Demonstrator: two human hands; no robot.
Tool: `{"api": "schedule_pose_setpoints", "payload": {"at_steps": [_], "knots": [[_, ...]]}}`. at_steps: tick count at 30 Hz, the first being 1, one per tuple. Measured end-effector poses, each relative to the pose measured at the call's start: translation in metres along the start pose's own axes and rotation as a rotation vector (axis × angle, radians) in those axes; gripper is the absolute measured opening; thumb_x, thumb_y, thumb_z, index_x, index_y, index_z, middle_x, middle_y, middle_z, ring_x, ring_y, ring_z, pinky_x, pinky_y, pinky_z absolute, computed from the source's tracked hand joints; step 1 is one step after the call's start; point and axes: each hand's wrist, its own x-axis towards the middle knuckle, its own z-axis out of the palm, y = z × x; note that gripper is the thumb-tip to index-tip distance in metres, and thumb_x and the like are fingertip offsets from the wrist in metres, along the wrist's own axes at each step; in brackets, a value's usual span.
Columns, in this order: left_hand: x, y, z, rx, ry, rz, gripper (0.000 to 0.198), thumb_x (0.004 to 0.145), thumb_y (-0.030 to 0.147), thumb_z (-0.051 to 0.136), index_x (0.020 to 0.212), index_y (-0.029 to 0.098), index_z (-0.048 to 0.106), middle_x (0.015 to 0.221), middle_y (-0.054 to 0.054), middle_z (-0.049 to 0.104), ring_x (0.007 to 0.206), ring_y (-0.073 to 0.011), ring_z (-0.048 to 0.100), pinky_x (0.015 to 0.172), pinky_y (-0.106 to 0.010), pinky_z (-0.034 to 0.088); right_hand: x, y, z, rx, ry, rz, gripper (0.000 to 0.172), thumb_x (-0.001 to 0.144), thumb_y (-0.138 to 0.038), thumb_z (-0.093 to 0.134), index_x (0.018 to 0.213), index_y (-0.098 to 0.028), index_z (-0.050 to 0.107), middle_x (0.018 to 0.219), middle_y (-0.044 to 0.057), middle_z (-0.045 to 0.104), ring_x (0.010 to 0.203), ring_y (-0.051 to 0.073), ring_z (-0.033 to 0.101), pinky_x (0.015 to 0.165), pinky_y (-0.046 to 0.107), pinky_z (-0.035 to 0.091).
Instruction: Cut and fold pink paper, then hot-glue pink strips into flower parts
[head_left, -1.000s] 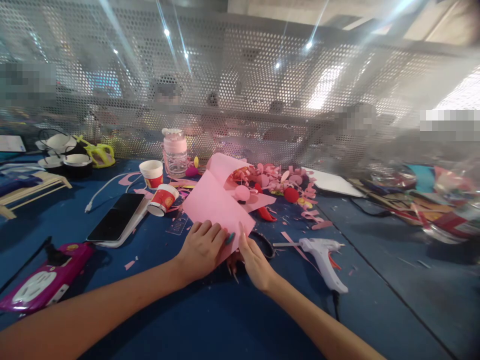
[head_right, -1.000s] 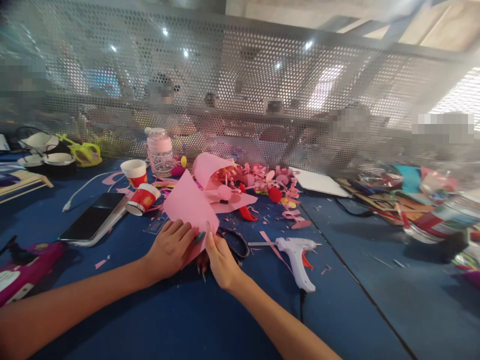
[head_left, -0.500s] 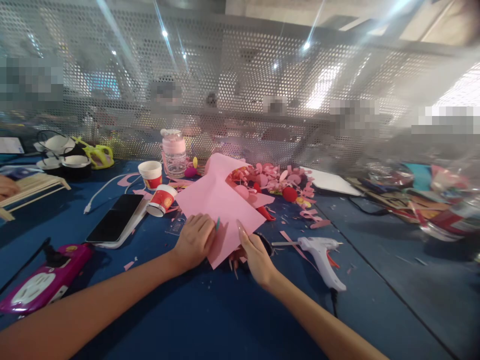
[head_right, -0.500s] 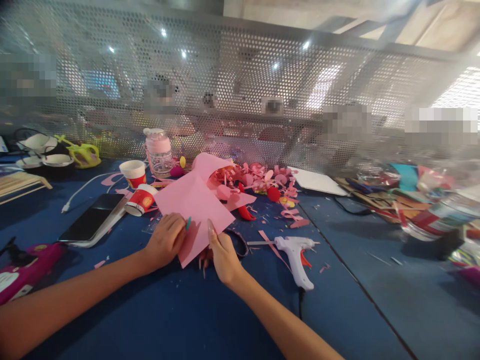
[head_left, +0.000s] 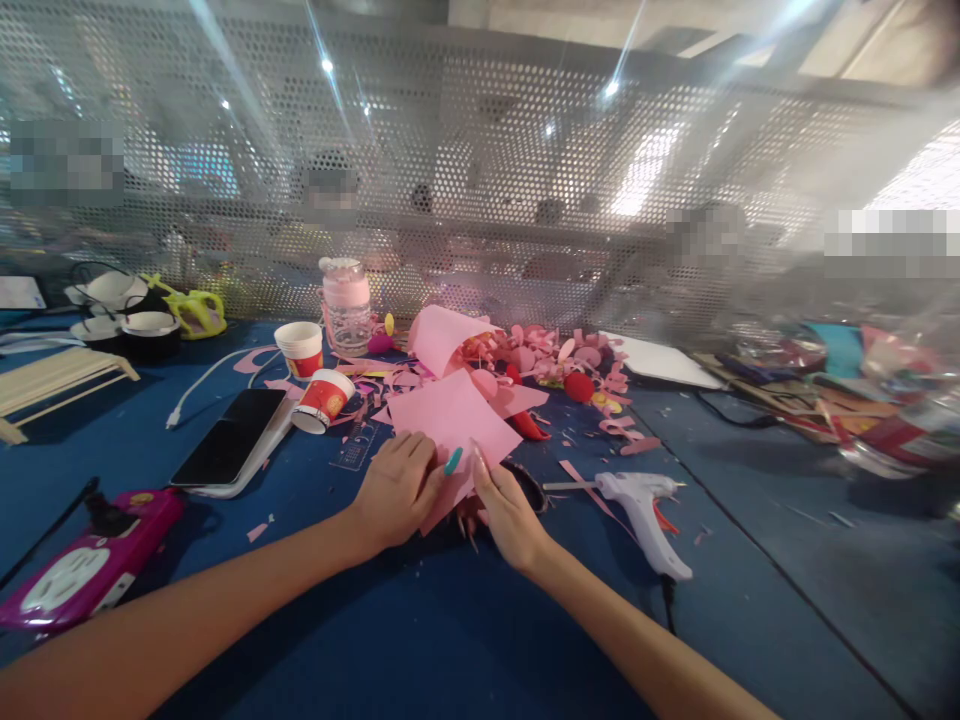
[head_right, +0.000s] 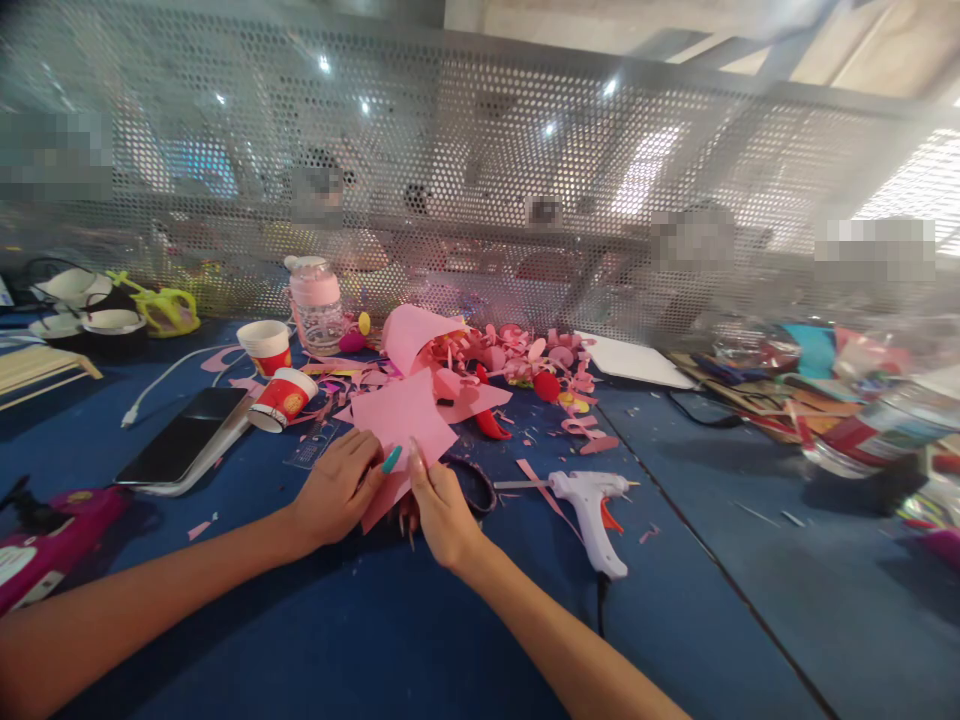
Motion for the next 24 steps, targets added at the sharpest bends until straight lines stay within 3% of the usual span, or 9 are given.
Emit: {"api": "schedule_pose_setpoints", "payload": {"at_steps": [5,10,15,20,24], "knots": [[0.000,0.007,-0.001,0.099,0.007,0.033,0.023,0.088,0.027,0.033,0.077,0.016,0.050,0.073,-0.006,0.054,0.069,-0.0195,0.045,0.064,-0.034,0.038,-0.008,-0.006,0.005,-0.178,-0.050,-0.079,0.060,0.080,-0.067,0.022,0.049,-0.018,0.041,0.041,-0.002,0.041,0.039,0.007,0.040,0.039,0.021,0.031],[0.002,0.007,-0.002,0.135,0.040,0.134,0.022,0.087,0.017,0.032,0.077,0.015,0.051,0.071,-0.006,0.054,0.066,-0.0192,0.046,0.061,-0.033,0.037,-0.007,-0.011,0.004,-0.217,-0.075,-0.146,0.057,0.081,-0.065,0.023,0.053,-0.018,0.039,0.043,-0.003,0.041,0.040,0.007,0.038,0.040,0.021,0.030],[0.002,0.003,0.001,0.113,0.037,0.165,0.021,0.086,0.015,0.032,0.075,0.016,0.051,0.069,-0.005,0.053,0.065,-0.0187,0.047,0.061,-0.033,0.037,-0.006,-0.011,0.004,-0.164,-0.058,-0.071,0.055,0.079,-0.066,0.029,0.055,-0.018,0.039,0.041,-0.005,0.040,0.038,0.006,0.038,0.038,0.020,0.029],[0.002,-0.003,0.004,-0.001,0.061,0.046,0.024,0.087,0.015,0.030,0.070,0.018,0.047,0.068,-0.004,0.051,0.064,-0.0168,0.047,0.062,-0.030,0.038,0.000,-0.004,0.002,0.044,-0.019,-0.004,0.054,0.072,-0.071,0.037,0.054,-0.019,0.039,0.043,-0.004,0.043,0.037,0.008,0.042,0.036,0.021,0.034],[0.006,-0.017,0.004,-0.166,0.195,-0.223,0.028,0.088,0.021,0.031,0.063,0.019,0.044,0.060,0.000,0.048,0.058,-0.0139,0.047,0.056,-0.027,0.037,0.004,-0.004,-0.004,0.213,0.014,0.025,0.050,0.070,-0.068,0.043,0.062,-0.019,0.043,0.047,-0.005,0.045,0.038,0.008,0.045,0.036,0.022,0.039]]}}
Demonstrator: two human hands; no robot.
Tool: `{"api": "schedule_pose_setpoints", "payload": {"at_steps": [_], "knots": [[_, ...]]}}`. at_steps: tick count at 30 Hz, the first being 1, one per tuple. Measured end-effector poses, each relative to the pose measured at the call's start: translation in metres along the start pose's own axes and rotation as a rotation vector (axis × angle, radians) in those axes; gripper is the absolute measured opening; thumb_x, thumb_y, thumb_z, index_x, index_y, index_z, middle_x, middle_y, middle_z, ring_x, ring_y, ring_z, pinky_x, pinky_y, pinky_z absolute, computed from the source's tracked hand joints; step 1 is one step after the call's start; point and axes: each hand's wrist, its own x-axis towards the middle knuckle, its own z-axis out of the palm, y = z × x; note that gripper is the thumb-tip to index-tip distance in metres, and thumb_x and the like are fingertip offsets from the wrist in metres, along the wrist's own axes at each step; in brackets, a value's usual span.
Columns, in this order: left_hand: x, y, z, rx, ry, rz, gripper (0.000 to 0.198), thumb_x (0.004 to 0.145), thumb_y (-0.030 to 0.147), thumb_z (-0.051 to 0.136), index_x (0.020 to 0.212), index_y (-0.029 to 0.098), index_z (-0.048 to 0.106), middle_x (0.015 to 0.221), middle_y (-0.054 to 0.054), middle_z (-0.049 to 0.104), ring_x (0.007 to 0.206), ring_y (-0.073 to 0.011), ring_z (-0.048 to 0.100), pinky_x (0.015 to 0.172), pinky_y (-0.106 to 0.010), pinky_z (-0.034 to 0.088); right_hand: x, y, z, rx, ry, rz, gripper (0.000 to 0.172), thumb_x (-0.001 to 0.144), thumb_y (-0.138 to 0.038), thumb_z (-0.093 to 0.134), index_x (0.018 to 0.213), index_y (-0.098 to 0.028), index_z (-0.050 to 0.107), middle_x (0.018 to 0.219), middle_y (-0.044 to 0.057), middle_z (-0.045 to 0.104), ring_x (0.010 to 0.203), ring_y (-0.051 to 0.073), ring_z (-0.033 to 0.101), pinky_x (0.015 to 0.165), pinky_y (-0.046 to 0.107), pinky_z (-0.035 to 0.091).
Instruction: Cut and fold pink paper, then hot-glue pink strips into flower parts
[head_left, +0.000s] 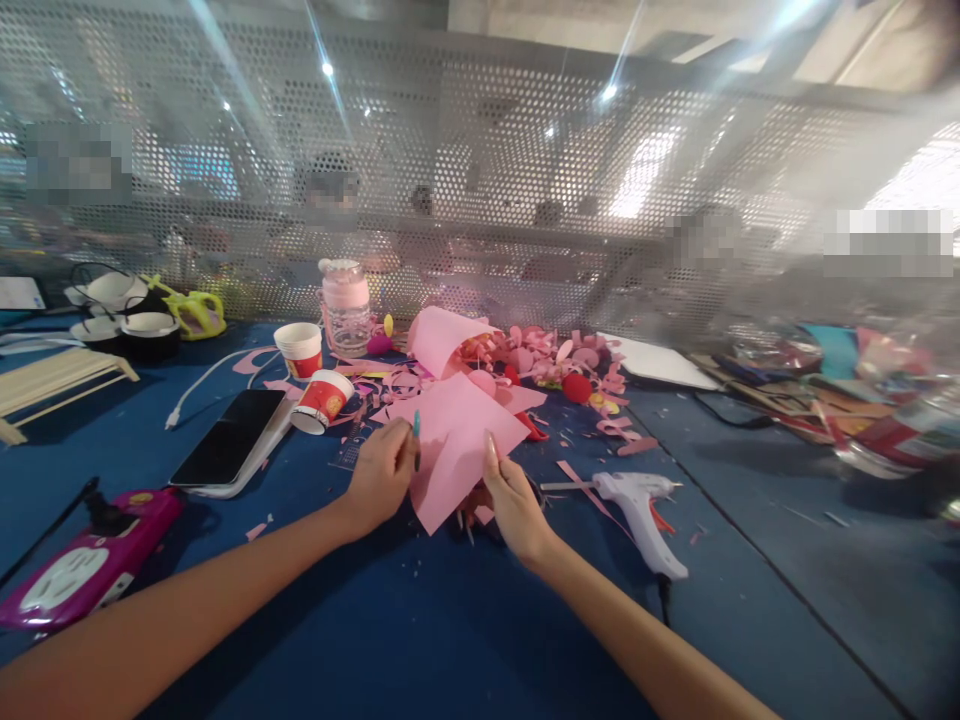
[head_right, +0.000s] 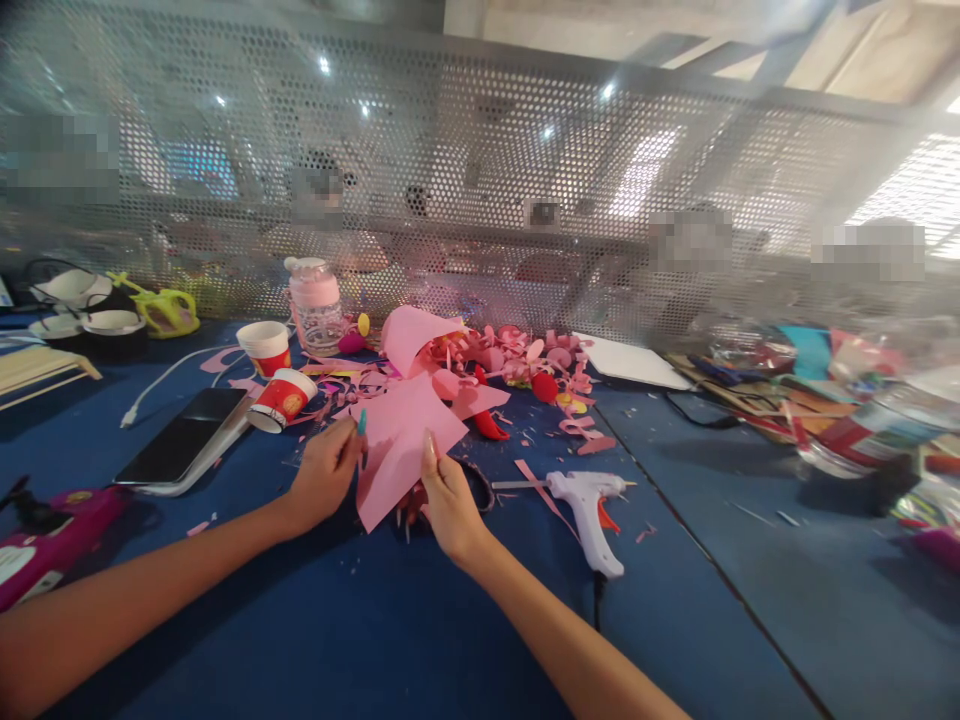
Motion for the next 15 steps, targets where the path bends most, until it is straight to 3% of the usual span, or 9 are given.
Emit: {"api": "schedule_pose_setpoints", "payload": {"at_steps": [3,6,10,15], "knots": [[0.006,-0.013,-0.001,-0.135,0.123,-0.200,0.026,0.088,0.026,0.036,0.068,0.018,0.049,0.063,0.001,0.053,0.060,-0.0131,0.050,0.057,-0.026,0.039,0.002,-0.003,-0.003,0.069,0.027,0.017,0.047,0.069,-0.066,0.048,0.068,-0.019,0.046,0.049,-0.006,0.046,0.037,0.009,0.047,0.035,0.023,0.041],[0.007,-0.021,0.000,-0.200,0.219,-0.224,0.012,0.084,0.028,0.046,0.084,0.018,0.052,0.075,-0.001,0.054,0.068,-0.0137,0.052,0.061,-0.026,0.042,0.004,-0.003,-0.005,0.068,0.030,0.016,0.044,0.070,-0.062,0.051,0.069,-0.018,0.047,0.048,-0.006,0.046,0.037,0.009,0.048,0.035,0.022,0.042],[0.001,-0.012,-0.001,-0.144,0.217,0.018,0.010,0.085,0.024,0.046,0.092,0.018,0.048,0.085,-0.004,0.051,0.077,-0.0150,0.049,0.068,-0.029,0.043,0.004,-0.002,-0.005,0.042,0.019,0.010,0.041,0.073,-0.057,0.051,0.069,-0.017,0.049,0.048,-0.005,0.048,0.039,0.009,0.050,0.037,0.022,0.044],[-0.006,0.012,-0.007,0.106,-0.068,0.315,0.018,0.086,0.026,0.041,0.071,0.017,0.046,0.069,-0.004,0.049,0.070,-0.0179,0.044,0.065,-0.033,0.038,0.001,-0.006,-0.001,0.032,0.026,0.035,0.045,0.069,-0.061,0.052,0.068,-0.016,0.052,0.049,-0.005,0.049,0.040,0.009,0.050,0.036,0.023,0.044]]}}
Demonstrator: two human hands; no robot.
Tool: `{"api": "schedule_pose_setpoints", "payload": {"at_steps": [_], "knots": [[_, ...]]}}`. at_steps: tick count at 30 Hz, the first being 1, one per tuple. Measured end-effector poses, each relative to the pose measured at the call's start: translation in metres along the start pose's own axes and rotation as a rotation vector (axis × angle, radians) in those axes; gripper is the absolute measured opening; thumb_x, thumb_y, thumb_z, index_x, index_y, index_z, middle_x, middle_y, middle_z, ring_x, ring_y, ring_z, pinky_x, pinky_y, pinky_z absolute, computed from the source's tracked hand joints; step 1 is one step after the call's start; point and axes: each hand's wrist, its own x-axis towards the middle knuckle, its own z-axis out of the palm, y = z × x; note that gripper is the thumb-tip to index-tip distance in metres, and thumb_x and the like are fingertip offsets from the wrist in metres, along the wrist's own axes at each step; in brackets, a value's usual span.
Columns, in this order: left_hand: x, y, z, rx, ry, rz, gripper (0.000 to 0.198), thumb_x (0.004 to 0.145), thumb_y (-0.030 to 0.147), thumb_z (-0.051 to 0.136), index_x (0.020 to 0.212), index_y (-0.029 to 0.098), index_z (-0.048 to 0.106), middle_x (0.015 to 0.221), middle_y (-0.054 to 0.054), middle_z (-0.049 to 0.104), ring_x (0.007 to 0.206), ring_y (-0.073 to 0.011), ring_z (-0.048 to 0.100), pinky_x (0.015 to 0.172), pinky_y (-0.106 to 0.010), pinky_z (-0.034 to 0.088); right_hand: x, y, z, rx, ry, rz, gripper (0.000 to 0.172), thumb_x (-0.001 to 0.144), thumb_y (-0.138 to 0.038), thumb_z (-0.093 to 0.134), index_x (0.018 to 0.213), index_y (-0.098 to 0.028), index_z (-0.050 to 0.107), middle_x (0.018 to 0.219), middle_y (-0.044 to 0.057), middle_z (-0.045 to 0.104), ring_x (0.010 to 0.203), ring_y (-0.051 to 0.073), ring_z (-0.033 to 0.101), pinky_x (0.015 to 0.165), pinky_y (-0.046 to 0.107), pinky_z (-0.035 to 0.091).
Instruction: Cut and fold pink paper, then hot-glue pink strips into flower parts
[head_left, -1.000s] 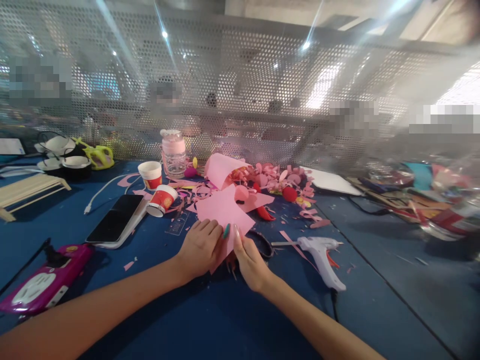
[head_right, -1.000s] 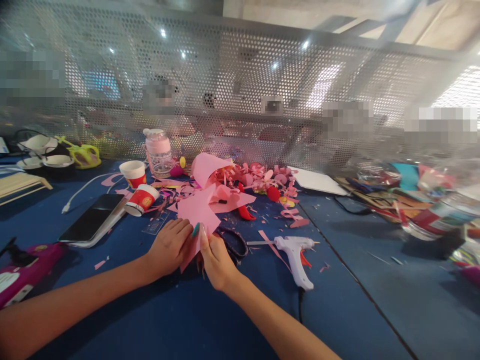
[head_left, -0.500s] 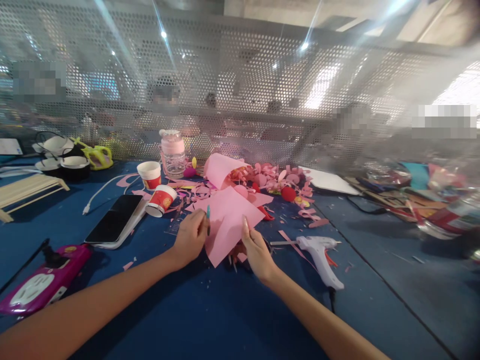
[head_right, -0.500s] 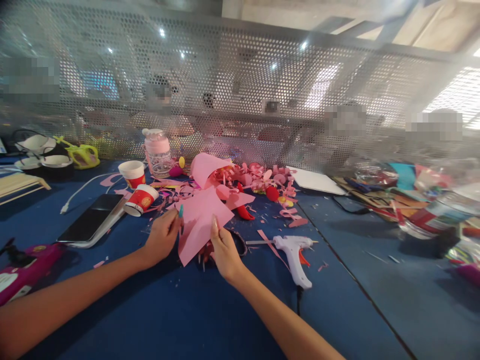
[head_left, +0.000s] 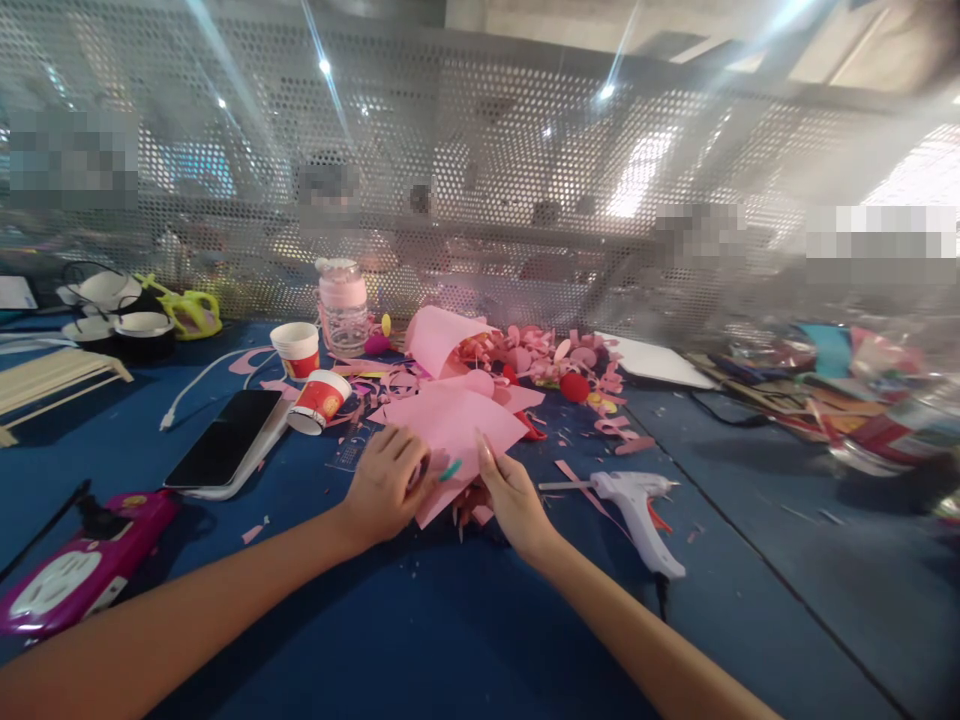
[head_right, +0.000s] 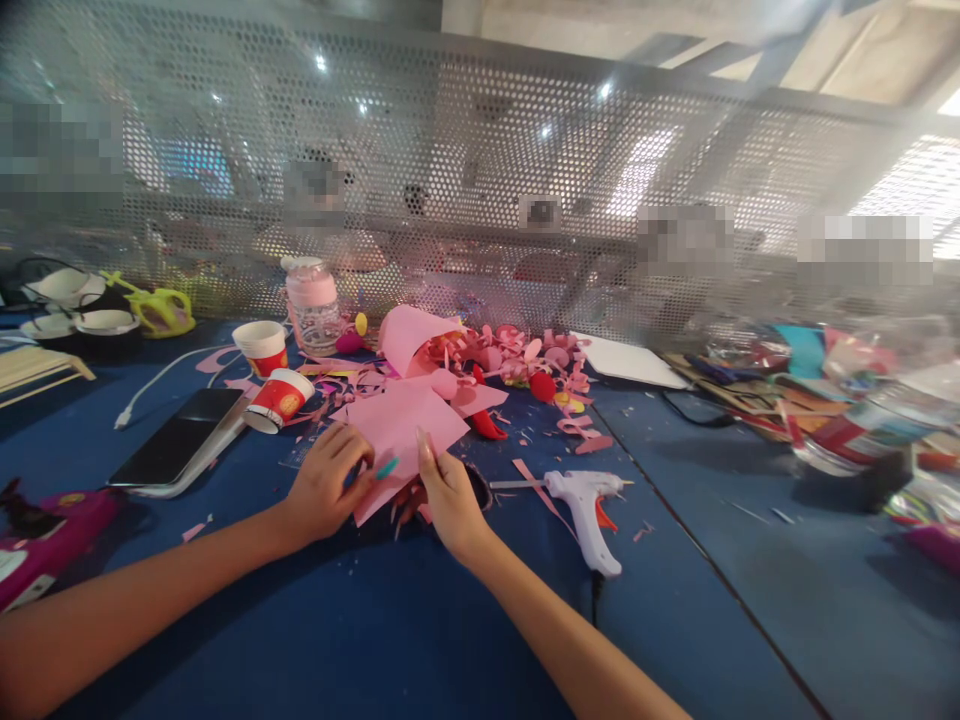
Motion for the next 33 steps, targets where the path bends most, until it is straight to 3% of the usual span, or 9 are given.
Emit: {"api": "schedule_pose_setpoints", "payload": {"at_steps": [2,8,15,19,33], "knots": [[0.001,0.005,-0.001,0.085,-0.072,0.053,0.019,0.086,0.024,0.040,0.070,0.017,0.047,0.068,-0.004,0.050,0.069,-0.0185,0.044,0.063,-0.033,0.037,-0.002,-0.001,0.003,0.013,-0.023,0.021,0.046,0.067,-0.063,0.053,0.070,-0.017,0.053,0.050,-0.004,0.050,0.042,0.010,0.051,0.034,0.022,0.042],[-0.001,0.009,0.004,0.248,-0.142,0.183,0.018,0.085,0.020,0.036,0.079,0.015,0.053,0.070,-0.007,0.053,0.068,-0.0199,0.046,0.060,-0.033,0.035,-0.004,0.001,0.007,0.002,-0.112,0.121,0.050,0.068,-0.065,0.049,0.066,-0.016,0.053,0.044,-0.004,0.049,0.038,0.011,0.050,0.033,0.022,0.042],[-0.001,0.011,0.005,0.207,-0.237,0.082,0.017,0.084,0.017,0.034,0.082,0.014,0.051,0.076,-0.009,0.055,0.071,-0.0217,0.047,0.064,-0.036,0.039,-0.001,0.009,0.004,-0.069,-0.157,0.142,0.054,0.064,-0.067,0.050,0.067,-0.014,0.053,0.043,-0.004,0.051,0.036,0.009,0.050,0.036,0.021,0.045],[-0.001,0.009,0.006,0.171,-0.227,0.096,0.018,0.084,0.015,0.032,0.084,0.015,0.050,0.077,-0.008,0.054,0.071,-0.0217,0.046,0.064,-0.036,0.040,-0.001,0.010,0.004,-0.112,-0.178,0.107,0.057,0.071,-0.068,0.040,0.060,-0.014,0.055,0.043,-0.004,0.050,0.035,0.008,0.048,0.037,0.020,0.043],[0.001,0.003,0.003,0.237,-0.191,0.257,0.020,0.085,0.016,0.033,0.076,0.015,0.051,0.070,-0.007,0.050,0.067,-0.0204,0.044,0.060,-0.034,0.035,-0.003,0.012,0.004,-0.146,-0.166,0.049,0.057,0.072,-0.067,0.040,0.058,-0.014,0.056,0.043,-0.004,0.049,0.036,0.008,0.047,0.036,0.020,0.040]]}}
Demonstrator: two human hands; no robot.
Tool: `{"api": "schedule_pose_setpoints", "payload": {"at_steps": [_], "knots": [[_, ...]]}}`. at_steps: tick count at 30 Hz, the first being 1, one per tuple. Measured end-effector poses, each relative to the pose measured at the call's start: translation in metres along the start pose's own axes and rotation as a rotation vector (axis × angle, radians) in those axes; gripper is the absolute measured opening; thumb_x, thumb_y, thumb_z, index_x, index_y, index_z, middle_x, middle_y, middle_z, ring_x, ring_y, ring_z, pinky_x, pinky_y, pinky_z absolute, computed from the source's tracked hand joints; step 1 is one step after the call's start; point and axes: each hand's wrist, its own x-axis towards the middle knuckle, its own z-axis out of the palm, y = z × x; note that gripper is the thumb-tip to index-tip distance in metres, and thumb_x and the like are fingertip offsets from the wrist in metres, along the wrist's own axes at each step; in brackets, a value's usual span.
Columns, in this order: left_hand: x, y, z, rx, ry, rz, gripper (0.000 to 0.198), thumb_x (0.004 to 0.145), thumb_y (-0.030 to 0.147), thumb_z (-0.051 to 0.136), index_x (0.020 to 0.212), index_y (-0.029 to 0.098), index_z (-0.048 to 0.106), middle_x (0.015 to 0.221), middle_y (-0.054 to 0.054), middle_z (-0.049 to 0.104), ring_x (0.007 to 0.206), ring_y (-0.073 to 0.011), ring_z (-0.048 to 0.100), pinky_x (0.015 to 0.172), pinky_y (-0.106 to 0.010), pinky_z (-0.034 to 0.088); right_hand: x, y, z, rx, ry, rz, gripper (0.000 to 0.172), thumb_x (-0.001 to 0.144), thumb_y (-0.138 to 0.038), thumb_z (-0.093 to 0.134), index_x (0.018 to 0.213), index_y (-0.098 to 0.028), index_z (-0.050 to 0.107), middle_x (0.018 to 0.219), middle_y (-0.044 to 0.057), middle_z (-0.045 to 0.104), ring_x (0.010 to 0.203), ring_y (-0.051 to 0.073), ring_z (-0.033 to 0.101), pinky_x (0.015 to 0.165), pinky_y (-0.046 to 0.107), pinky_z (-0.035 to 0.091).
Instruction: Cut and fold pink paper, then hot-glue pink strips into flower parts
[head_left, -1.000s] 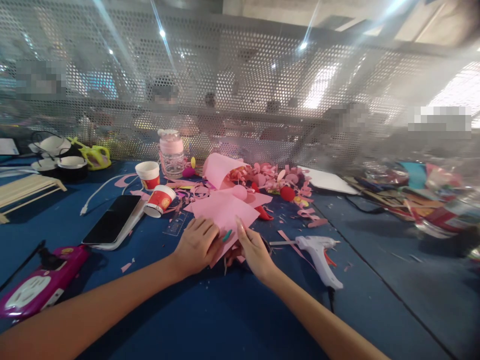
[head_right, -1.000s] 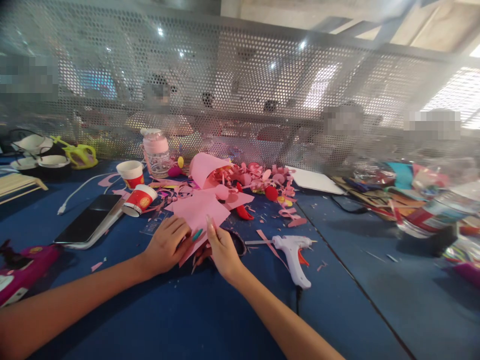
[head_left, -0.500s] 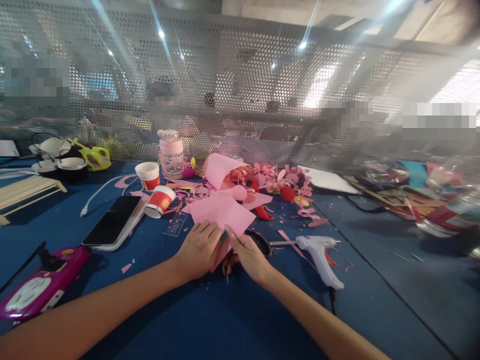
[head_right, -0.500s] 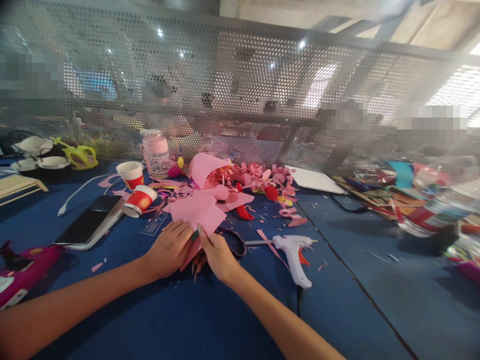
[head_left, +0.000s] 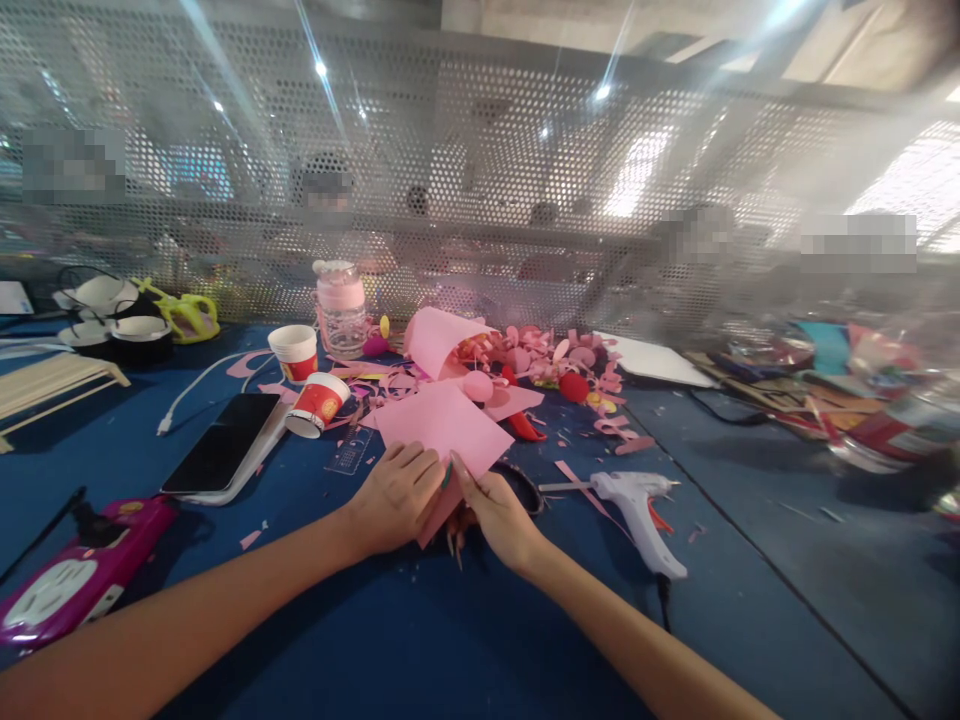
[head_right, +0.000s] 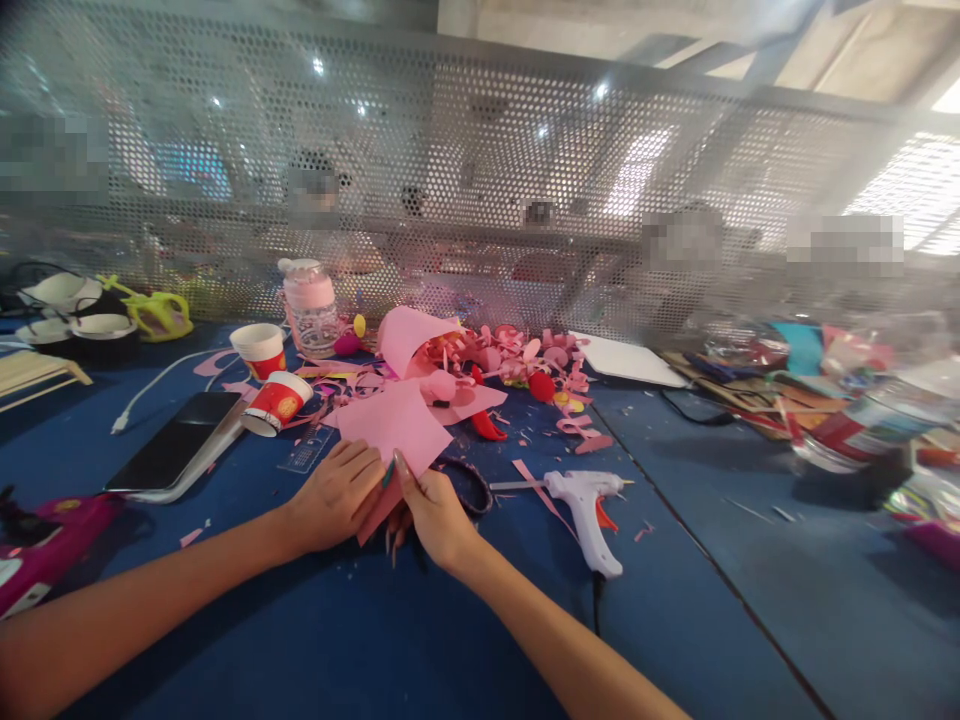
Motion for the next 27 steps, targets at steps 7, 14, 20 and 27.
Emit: {"api": "schedule_pose_setpoints", "payload": {"at_steps": [7,14,20,27], "knots": [[-0.003,-0.001,0.004,-0.071,0.074,-0.027,0.019,0.084,0.013,0.033,0.072,0.015,0.048,0.067,-0.006,0.048,0.066,-0.0191,0.041,0.061,-0.033,0.036,0.000,-0.003,-0.001,0.050,0.020,0.023,0.057,0.071,-0.067,0.042,0.063,-0.013,0.058,0.042,-0.004,0.048,0.034,0.008,0.047,0.036,0.021,0.041],[-0.007,-0.017,0.013,-0.337,0.243,-0.437,0.014,0.087,0.015,0.033,0.076,0.019,0.040,0.070,-0.001,0.044,0.067,-0.0150,0.045,0.062,-0.027,0.040,0.003,-0.005,-0.012,0.063,0.127,0.058,0.053,0.069,-0.066,0.047,0.071,-0.014,0.055,0.042,-0.005,0.048,0.035,0.010,0.050,0.034,0.021,0.040],[-0.006,-0.021,0.016,-0.289,0.393,-0.539,0.011,0.086,0.017,0.041,0.097,0.018,0.042,0.090,-0.007,0.047,0.085,-0.0184,0.046,0.076,-0.033,0.041,0.005,-0.002,-0.012,0.010,0.101,-0.011,0.050,0.073,-0.064,0.045,0.074,-0.015,0.055,0.045,-0.005,0.049,0.034,0.008,0.046,0.033,0.019,0.036],[0.000,0.000,0.002,-0.184,0.107,-0.252,0.018,0.088,0.025,0.038,0.073,0.017,0.046,0.072,-0.004,0.049,0.071,-0.0191,0.043,0.065,-0.033,0.038,0.005,0.005,-0.009,-0.106,0.046,-0.063,0.054,0.067,-0.069,0.046,0.070,-0.016,0.054,0.045,-0.006,0.043,0.034,0.006,0.040,0.035,0.020,0.034]]}}
